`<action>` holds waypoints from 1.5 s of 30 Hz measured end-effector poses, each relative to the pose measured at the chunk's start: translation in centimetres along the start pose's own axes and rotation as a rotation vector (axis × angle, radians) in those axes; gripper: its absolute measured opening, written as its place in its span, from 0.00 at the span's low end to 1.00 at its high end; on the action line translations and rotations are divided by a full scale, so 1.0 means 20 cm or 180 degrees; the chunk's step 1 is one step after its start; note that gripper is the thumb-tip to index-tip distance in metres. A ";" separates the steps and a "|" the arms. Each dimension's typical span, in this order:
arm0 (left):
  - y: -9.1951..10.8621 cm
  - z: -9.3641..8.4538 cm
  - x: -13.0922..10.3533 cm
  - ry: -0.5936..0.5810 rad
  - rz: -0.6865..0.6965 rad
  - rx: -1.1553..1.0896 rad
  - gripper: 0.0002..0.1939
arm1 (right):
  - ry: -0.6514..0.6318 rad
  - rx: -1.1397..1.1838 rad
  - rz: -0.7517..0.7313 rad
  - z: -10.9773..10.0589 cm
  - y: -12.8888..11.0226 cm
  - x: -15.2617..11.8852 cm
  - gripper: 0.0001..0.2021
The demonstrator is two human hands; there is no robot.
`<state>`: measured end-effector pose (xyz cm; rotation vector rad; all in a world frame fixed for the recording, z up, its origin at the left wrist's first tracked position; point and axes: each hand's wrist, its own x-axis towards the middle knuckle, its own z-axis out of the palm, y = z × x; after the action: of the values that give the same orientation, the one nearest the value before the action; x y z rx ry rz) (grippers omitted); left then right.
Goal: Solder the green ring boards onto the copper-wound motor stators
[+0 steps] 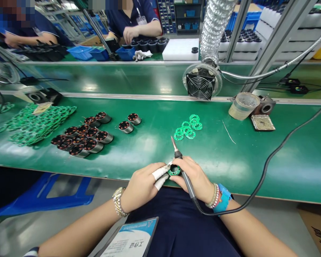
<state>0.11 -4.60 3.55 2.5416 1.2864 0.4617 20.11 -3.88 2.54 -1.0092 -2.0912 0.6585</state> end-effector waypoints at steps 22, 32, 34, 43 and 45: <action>-1.05 -0.27 1.57 -0.0099 -0.2072 0.0208 0.27 | 0.0167 -0.0857 0.0289 -0.10 0.51 0.26 0.16; -1.13 -0.48 1.19 -0.0467 -0.1901 0.0419 0.40 | 0.0244 -0.0736 0.0209 -0.10 0.53 0.26 0.20; -1.07 -0.54 0.96 -0.0906 -0.1782 0.0572 0.40 | 0.0321 -0.0727 0.0064 -0.10 0.53 0.27 0.20; -0.77 -0.41 0.60 -0.1037 -0.1382 0.1284 0.20 | 0.0155 -0.0864 -0.0192 -0.08 0.33 0.21 0.19; -0.63 -0.35 0.56 -0.0982 -0.0976 0.1166 0.18 | -0.0066 -0.0895 -0.0105 -0.06 0.26 0.15 0.19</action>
<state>-5.58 12.42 7.14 2.4847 1.7168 -0.2424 22.01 1.55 0.75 -1.1204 -2.2568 0.3651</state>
